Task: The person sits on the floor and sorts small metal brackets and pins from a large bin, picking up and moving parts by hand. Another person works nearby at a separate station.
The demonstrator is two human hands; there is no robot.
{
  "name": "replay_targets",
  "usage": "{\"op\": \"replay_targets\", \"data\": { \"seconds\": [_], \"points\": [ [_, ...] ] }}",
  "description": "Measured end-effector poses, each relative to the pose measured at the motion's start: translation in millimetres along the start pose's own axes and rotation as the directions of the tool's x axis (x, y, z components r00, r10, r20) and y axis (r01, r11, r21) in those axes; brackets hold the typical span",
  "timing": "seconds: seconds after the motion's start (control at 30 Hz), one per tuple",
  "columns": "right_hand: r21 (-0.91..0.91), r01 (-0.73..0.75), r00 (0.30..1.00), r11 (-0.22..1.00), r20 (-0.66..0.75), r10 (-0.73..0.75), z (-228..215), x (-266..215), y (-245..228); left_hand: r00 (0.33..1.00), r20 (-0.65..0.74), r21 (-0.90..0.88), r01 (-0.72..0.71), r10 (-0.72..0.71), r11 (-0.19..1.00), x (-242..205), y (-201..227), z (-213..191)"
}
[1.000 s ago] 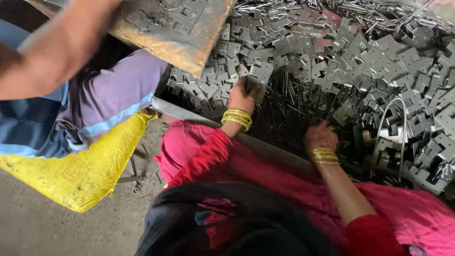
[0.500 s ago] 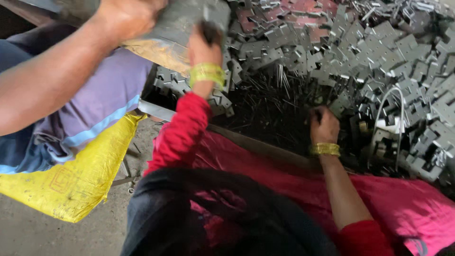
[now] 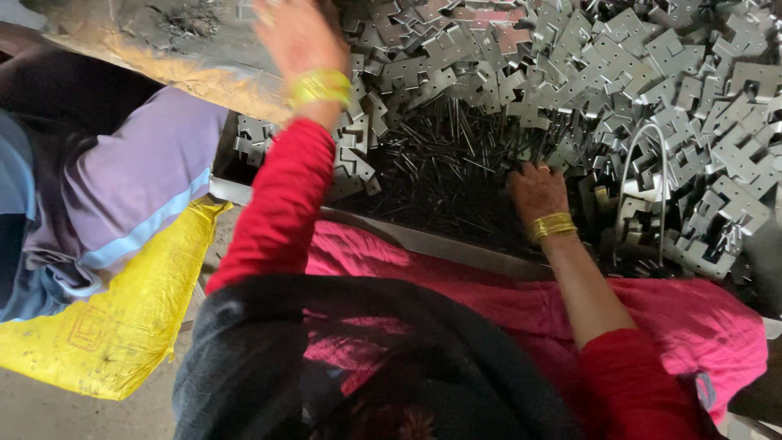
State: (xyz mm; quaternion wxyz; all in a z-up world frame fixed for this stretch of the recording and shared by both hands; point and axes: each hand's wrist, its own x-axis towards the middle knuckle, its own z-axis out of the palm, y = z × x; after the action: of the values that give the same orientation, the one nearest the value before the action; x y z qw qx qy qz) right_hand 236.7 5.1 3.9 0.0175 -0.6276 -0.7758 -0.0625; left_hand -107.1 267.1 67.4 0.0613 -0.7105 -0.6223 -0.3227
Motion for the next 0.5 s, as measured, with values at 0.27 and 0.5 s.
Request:
{"op": "replay_targets", "data": {
  "seconds": [0.27,0.5],
  "points": [
    [0.493,-0.088,0.930,0.865,-0.271,0.249,-13.0,1.8,-11.5,0.646,0.646,-0.478,-0.075,0.408,0.875,-204.8,143.3,-14.8],
    [0.689,-0.116,0.710,-0.716,0.561,0.425,-6.0,-4.5,-44.0,0.748,0.171,-0.438,-0.526,0.641,0.730,-225.6,137.2,-55.8]
  ]
}}
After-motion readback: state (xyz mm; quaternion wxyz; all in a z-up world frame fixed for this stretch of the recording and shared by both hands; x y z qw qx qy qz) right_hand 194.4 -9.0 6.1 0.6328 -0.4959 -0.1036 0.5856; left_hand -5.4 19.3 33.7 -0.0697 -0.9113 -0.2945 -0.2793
